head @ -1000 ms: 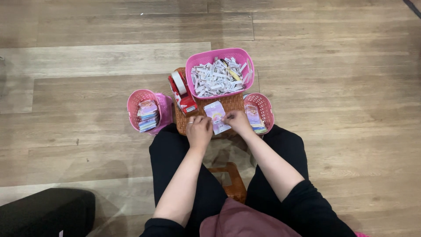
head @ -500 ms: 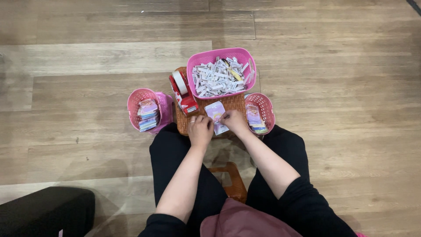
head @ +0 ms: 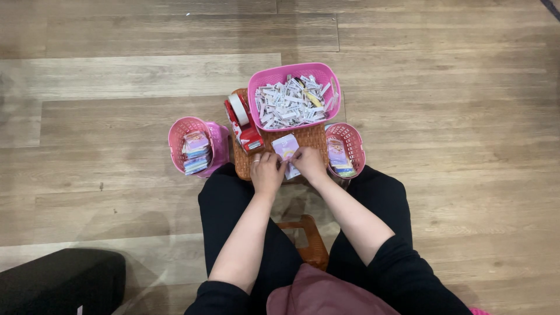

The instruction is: The person assembles small pamphlets by inserting folded paper inserts into a booklet, then seals the booklet with a strip of tape. The person repeats this process for multiple booklets, placing finished units into a pink basket.

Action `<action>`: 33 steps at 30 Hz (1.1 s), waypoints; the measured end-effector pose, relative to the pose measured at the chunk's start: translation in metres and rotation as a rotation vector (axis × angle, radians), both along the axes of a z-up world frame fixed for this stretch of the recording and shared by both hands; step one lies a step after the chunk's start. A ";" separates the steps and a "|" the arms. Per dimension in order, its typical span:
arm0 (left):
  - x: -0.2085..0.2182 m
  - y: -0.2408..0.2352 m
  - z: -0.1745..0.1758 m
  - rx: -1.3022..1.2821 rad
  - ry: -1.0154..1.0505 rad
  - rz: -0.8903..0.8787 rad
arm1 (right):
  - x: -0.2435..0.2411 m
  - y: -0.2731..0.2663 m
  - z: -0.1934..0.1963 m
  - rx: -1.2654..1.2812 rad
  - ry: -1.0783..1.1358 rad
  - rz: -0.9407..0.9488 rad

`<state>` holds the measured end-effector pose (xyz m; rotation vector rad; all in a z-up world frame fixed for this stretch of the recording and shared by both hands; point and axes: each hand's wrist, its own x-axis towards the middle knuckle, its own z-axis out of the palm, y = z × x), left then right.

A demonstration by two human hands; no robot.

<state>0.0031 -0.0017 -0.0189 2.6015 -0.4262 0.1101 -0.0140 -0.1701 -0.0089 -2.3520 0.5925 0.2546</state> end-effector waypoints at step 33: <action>0.001 0.000 0.009 0.033 0.038 0.057 | -0.005 0.017 0.087 -0.176 0.199 0.058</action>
